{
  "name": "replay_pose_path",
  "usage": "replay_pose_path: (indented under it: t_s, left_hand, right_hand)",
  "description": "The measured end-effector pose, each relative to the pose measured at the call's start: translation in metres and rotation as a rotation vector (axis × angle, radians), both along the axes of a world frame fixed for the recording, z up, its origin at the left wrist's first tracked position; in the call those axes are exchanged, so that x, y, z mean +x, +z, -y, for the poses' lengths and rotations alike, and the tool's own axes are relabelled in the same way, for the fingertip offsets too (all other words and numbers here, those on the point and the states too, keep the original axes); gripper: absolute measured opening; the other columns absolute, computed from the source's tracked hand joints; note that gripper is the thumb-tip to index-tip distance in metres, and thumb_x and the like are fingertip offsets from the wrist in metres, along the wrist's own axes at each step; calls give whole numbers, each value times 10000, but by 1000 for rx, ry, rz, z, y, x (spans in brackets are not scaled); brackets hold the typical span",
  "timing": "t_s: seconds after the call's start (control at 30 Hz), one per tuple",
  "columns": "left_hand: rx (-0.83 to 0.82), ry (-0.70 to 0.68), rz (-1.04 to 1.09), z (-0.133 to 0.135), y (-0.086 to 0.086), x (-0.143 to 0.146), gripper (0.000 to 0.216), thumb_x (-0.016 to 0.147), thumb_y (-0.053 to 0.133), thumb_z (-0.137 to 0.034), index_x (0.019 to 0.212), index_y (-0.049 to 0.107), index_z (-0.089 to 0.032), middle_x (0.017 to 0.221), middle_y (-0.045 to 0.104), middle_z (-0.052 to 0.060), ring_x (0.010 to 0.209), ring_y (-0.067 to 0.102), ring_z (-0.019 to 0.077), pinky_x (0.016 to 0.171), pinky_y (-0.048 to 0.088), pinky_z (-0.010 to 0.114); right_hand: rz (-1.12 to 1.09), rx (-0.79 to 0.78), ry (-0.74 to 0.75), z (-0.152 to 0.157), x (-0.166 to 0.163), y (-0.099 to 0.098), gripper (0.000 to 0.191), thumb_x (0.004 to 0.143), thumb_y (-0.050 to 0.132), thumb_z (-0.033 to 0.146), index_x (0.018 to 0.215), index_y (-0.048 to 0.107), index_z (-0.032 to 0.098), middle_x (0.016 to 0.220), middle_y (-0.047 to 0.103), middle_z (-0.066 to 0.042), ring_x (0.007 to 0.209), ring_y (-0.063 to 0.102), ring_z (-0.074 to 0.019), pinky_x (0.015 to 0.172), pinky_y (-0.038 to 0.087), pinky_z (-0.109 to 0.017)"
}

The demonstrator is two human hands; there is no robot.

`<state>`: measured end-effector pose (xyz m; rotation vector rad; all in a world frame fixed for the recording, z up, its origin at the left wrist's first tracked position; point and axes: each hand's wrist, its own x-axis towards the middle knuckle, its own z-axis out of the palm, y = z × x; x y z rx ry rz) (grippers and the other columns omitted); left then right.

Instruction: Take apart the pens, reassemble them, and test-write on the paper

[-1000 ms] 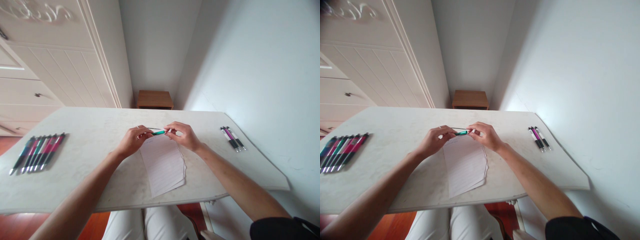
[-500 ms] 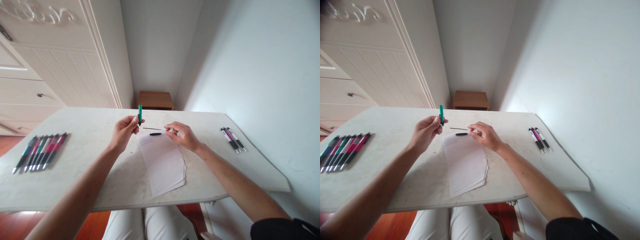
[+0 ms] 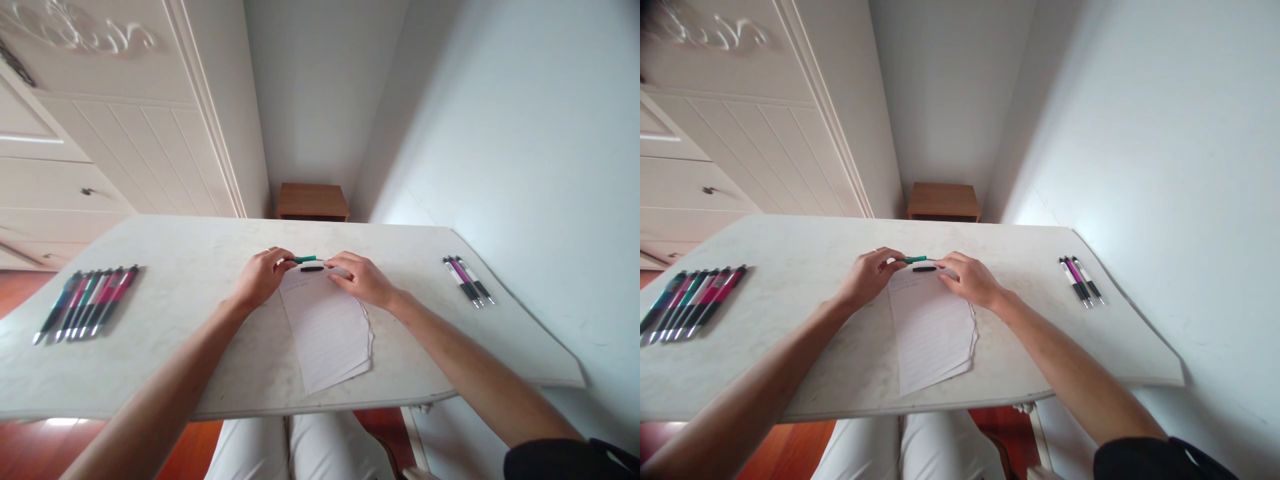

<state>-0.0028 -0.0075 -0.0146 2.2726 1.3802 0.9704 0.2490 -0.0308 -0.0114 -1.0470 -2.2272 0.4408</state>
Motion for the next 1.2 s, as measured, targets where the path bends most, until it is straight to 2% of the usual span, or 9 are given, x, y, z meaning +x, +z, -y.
replay_pose_path:
  t_s: [0.23,0.6,0.77,0.9,1.0,1.2]
  left_hand:
    - [7,48,-56,-3,3,-6,182,881,567,-318,919,705,-206,823,687,29,670,576,174,712,442,294]
    - [-32,146,50,-9,5,-10,58,807,652,-259,823,675,-208,718,636,10,615,535,173,658,405,293]
    - [-31,55,72,-20,-1,-24,150,805,634,-260,925,708,-208,877,685,32,652,548,164,705,429,299]
    - [-13,24,81,-28,-4,-35,196,816,597,-222,941,746,-193,938,693,65,761,590,188,777,452,316]
    - [-9,35,94,-30,-5,-39,186,814,598,-213,908,756,-200,929,694,66,775,594,192,796,461,324]
    - [0,81,119,-35,-8,-42,189,828,600,-222,936,752,-194,943,686,70,726,580,179,775,465,325]
  right_hand:
    - [7,4,12,1,-2,-3,269,876,609,159,1133,679,200,1091,678,-80,823,632,-159,751,511,-293]
    - [-16,19,-12,0,-4,-3,265,891,602,198,1146,675,203,1096,666,-84,815,630,-154,727,516,-283]
    - [-30,112,-80,-3,-4,3,236,923,561,220,1128,676,194,1060,675,-85,813,637,-160,726,519,-286]
    - [169,186,-211,-8,-8,11,255,934,552,241,1157,675,227,1079,657,-75,815,643,-172,716,516,-292]
    - [414,157,-300,-13,-16,16,212,923,586,279,1087,717,257,1004,640,-62,783,644,-179,657,486,-280]
    - [586,116,-257,-31,-28,17,167,924,600,310,960,763,300,884,607,-42,756,633,-169,601,413,-261]
